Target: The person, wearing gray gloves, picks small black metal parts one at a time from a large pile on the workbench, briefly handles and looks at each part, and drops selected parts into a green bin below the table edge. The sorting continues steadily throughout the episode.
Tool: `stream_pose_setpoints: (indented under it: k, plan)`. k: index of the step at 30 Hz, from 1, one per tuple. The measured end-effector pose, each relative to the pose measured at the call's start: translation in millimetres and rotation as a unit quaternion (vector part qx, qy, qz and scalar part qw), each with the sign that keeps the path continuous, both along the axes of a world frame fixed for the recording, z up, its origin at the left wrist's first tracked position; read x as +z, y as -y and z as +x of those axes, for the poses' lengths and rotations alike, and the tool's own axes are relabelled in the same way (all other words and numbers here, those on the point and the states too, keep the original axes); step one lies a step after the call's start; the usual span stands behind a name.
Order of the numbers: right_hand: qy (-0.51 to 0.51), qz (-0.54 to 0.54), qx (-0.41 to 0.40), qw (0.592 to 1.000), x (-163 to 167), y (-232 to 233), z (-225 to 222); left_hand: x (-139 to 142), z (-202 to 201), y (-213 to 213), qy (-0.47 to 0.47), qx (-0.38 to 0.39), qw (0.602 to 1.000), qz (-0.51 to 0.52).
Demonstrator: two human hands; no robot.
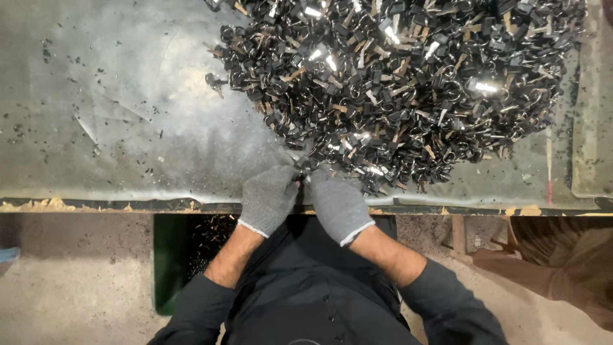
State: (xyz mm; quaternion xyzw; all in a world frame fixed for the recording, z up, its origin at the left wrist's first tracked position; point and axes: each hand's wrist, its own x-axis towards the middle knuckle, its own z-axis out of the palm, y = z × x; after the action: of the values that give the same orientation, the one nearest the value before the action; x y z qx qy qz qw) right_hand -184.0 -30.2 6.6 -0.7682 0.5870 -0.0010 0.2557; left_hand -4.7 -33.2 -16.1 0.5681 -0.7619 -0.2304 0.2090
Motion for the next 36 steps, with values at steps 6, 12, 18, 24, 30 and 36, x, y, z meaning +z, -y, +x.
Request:
stream_pose_setpoints:
  k: [6,12,18,24,30,36]
  plan:
    - [-0.038,-0.068,0.042,0.996,5,-1,0,5,3,4,0.000,-0.006,1.000,0.012]
    - [0.083,0.080,-0.030,0.993,2,9,-9,-1,1,-5,-0.029,0.007,0.998,-0.062]
    - [-0.041,-0.073,0.011,0.996,-8,2,8,-15,0,0,0.034,-0.034,0.996,-0.079]
    - [0.049,-0.050,0.008,0.997,-9,9,-4,-8,2,-4,-0.027,-0.033,0.995,-0.090]
    - [0.077,-0.011,-0.025,0.997,-11,-6,-5,-3,-6,-7,-0.011,-0.024,0.995,-0.097]
    - [0.043,-0.033,-0.007,0.999,-7,-1,-8,-7,-5,-6,-0.036,-0.009,0.993,-0.114]
